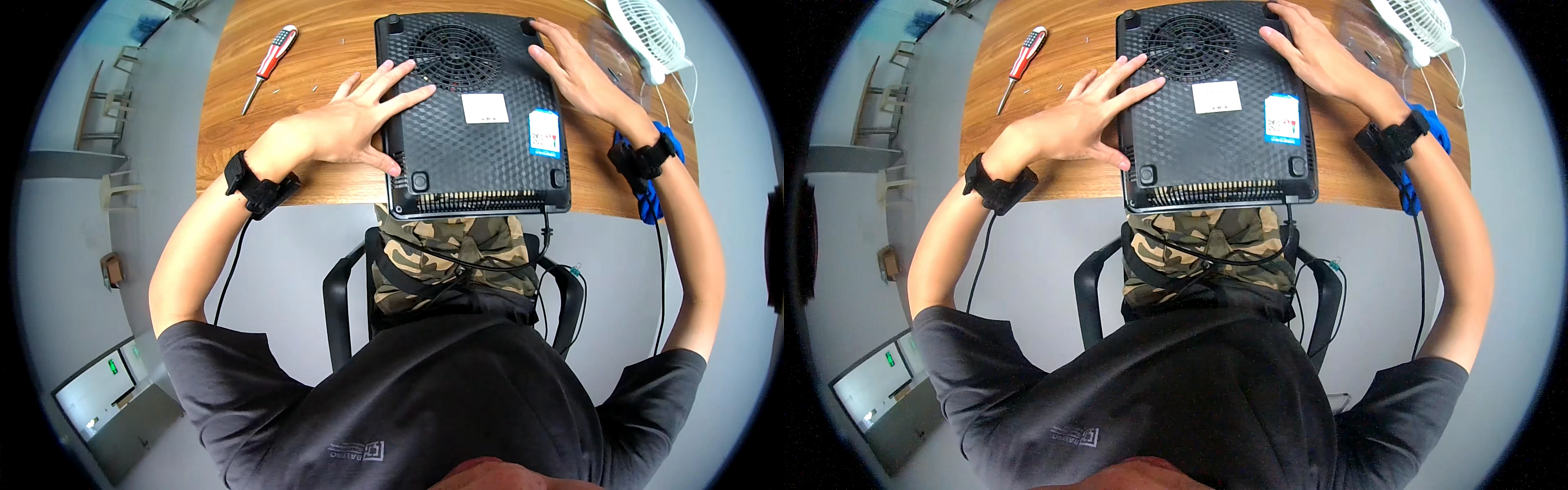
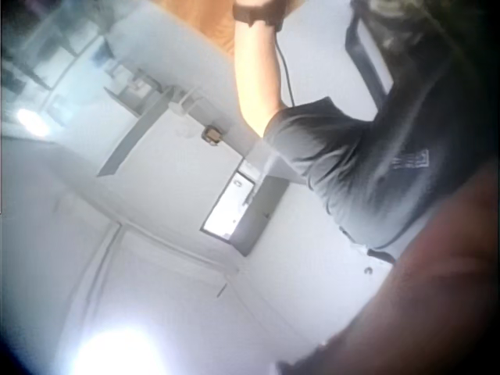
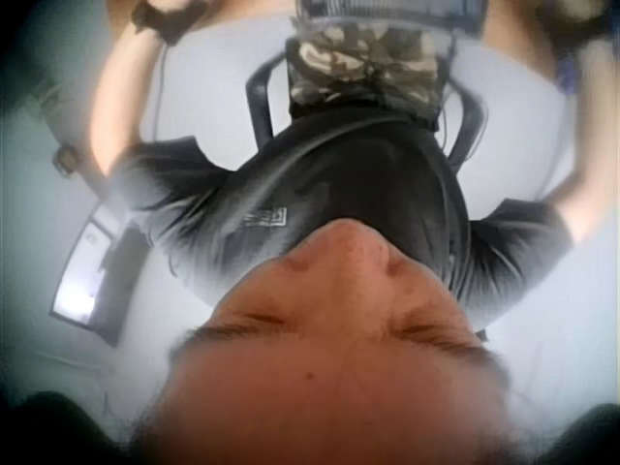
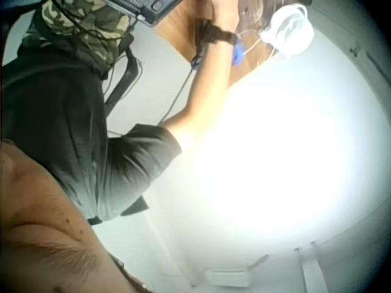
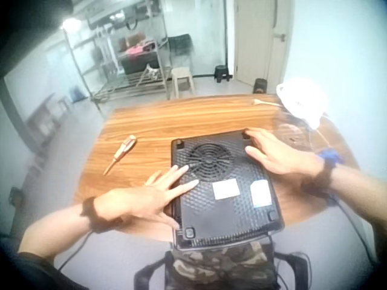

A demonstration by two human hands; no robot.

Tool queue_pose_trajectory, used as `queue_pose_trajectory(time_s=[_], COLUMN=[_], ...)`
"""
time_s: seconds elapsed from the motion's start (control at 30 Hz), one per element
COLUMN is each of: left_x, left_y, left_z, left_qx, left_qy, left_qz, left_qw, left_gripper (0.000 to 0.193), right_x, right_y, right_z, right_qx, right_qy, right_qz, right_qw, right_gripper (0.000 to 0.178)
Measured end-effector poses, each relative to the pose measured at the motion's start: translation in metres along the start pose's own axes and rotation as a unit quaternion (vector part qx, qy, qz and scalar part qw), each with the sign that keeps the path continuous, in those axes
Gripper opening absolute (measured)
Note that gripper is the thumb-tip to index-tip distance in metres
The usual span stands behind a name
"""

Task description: The person reassembles a portable induction cooktop by placing the top casing onto the base, aligning the edges, and securing it with a screwdriver. They then wipe the exterior surfaces with a blue cloth.

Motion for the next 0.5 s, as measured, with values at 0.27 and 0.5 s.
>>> queue_pose_trajectory(time_s=[0.27,0.5], left_x=[-0.001,-0.01], left_y=[-0.009,-0.021], left_z=[-0.006,-0.017], left_qx=[-0.058,-0.123], left_qy=[-0.006,-0.024], left_qz=[-0.025,-0.009], left_qw=[0.998,0.992], left_gripper=[0.128,0.136], right_x=[0.002,0.001], right_y=[-0.045,-0.054], right_z=[-0.026,-0.022], right_qx=[-0.044,-0.011], right_qy=[-0.004,-0.005], right_qz=[0.025,-0.008], right_qw=[0.999,1.0], right_gripper=[0.069,0.063])
Point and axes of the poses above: each hand's wrist, its own z-axis away from the middle knuckle, its own y-axis out of the back of the hand, x = y × z, the point moved 7 cm from there along -z, towards the middle knuckle, and after that the axes turned 8 degrees about -x, right-handed, at the moved point
